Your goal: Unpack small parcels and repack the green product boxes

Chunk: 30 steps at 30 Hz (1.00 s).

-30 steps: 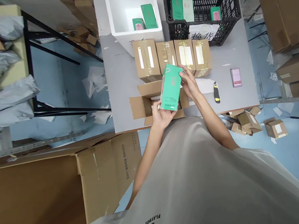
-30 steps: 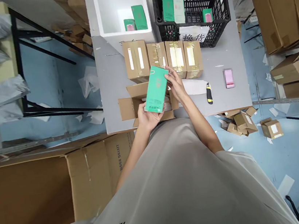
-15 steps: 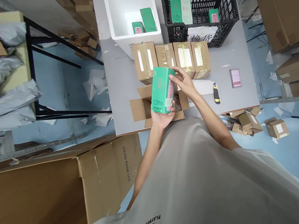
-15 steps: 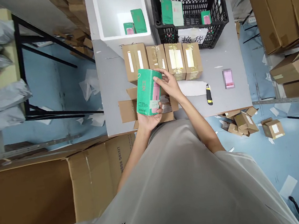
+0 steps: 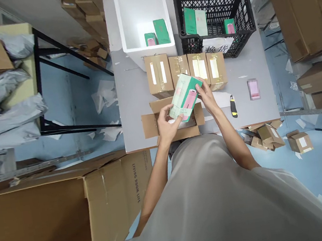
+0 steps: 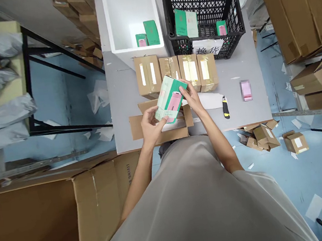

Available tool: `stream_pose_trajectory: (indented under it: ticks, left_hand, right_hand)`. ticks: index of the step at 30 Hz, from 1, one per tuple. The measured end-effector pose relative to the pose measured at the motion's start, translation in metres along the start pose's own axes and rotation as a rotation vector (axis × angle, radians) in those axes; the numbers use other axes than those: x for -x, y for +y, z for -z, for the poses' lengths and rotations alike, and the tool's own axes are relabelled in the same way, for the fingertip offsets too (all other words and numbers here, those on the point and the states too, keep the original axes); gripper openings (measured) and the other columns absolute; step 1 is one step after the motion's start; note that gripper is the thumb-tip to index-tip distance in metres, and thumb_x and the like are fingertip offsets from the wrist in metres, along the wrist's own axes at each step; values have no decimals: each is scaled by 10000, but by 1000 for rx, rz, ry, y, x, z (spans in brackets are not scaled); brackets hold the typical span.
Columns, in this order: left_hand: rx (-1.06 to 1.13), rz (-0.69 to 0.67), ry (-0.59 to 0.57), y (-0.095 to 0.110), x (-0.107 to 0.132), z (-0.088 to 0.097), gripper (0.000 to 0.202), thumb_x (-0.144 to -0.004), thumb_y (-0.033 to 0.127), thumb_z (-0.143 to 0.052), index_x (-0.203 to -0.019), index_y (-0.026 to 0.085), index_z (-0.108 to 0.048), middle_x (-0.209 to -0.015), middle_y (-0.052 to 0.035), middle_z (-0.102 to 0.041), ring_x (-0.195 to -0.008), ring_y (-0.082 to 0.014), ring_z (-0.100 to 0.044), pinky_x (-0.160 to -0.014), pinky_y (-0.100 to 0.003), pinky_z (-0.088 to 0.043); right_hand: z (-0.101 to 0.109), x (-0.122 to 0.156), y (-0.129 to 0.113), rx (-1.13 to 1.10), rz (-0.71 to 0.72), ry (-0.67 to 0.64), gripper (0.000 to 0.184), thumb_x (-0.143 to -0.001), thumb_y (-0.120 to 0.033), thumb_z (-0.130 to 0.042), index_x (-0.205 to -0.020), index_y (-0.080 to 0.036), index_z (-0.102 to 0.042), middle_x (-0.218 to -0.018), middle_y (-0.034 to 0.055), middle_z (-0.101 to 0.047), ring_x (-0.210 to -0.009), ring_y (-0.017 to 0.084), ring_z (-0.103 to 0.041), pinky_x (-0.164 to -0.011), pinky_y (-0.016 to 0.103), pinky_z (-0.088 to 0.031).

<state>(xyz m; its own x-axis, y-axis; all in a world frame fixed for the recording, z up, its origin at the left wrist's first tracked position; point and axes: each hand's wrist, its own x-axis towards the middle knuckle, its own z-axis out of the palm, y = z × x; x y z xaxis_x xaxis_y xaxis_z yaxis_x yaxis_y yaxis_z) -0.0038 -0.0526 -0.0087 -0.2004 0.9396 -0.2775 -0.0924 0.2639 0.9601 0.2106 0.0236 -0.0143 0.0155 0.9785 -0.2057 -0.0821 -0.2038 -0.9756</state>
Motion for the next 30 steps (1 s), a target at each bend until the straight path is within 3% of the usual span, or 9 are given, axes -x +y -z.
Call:
stream_pose_trajectory:
  ticks: [4, 6, 9, 12, 14, 17, 23, 27, 30]
  left_hand:
    - [35, 41, -2, 0, -8, 4, 529, -693, 320, -1062, -1154, 254, -813, -1292, -102, -829, -1385, -349, -757, -1025, -348, -629]
    - [98, 68, 14, -1, -15, 6, 541, -686, 397, -1084, -1130, 251, -810, -1275, -103, -839, -1327, -336, -779, -1021, -361, -639]
    - [209, 102, 19, -1, -26, 6, 596, -688, 508, -1106, -1130, 250, -800, -1262, -103, -851, -1224, -311, -809, -1009, -379, -660]
    - [279, 132, 19, 3, -38, 3, 651, -712, 558, -1117, -1183, 268, -773, -1279, -100, -857, -1197, -307, -824, -945, -373, -669]
    - [299, 140, 21, 7, -49, 2, 685, -726, 576, -1122, -1221, 279, -753, -1315, -106, -857, -1216, -316, -829, -918, -373, -674]
    - [285, 112, 17, 13, -76, 3, 708, -746, 601, -1118, -1248, 276, -741, -1382, -126, -850, -1267, -328, -830, -943, -379, -687]
    - [232, -46, 32, 23, -168, 12, 809, -748, 731, -1079, -1301, 258, -725, -1382, -145, -855, -1213, -319, -854, -941, -391, -718]
    - [203, -147, 84, 34, -255, 12, 807, -789, 782, -1038, -1303, 248, -719, -1290, -137, -869, -1134, -302, -857, -912, -385, -721]
    - [134, -171, 113, 45, -329, 9, 709, -906, 723, -986, -1344, 235, -717, -1267, -141, -867, -1119, -293, -849, -909, -376, -708]
  right_hand:
    - [-4, 1, -1, -26, 48, -37, 1051, -858, -971, -851, -1704, -381, -651, -1838, 96, -615, -1709, 365, -564, -1362, 555, -595]
    - [-8, 5, 2, -19, 36, -62, 1179, -789, -950, -924, -1768, -376, -607, -1879, 113, -573, -1722, 378, -562, -1333, 557, -620]
    - [-18, 12, 8, -1, -64, -122, 1287, -734, -929, -971, -1823, -370, -574, -1858, 162, -600, -1488, 390, -772, -1197, 578, -712]
    - [-30, 12, 9, 8, -137, -164, 1147, -775, -871, -986, -1756, -357, -688, -1791, 160, -679, -1230, 371, -887, -1159, 585, -740]
    - [-36, 4, 4, 2, -152, -177, 1045, -792, -846, -994, -1694, -372, -760, -1744, 113, -729, -1226, 389, -892, -1155, 584, -753]
    - [-45, -22, -8, -9, -160, -213, 1044, -776, -842, -1012, -1690, -399, -770, -1707, 55, -758, -1262, 415, -889, -1138, 613, -772]
    - [-78, -105, -20, -17, -77, -280, 1297, -755, -827, -1048, -1841, -272, -606, -1660, 78, -790, -1441, 386, -823, -1357, 560, -618]
    - [-113, -185, -26, -39, -14, -295, 1297, -809, -885, -979, -1861, -247, -569, -1706, 96, -755, -1534, 392, -761, -1331, 560, -640]
    - [-135, -252, -32, 18, 58, -246, 1237, -871, -916, -915, -1838, -215, -593, -1736, 123, -730, -1638, 382, -673, -1357, 526, -610]
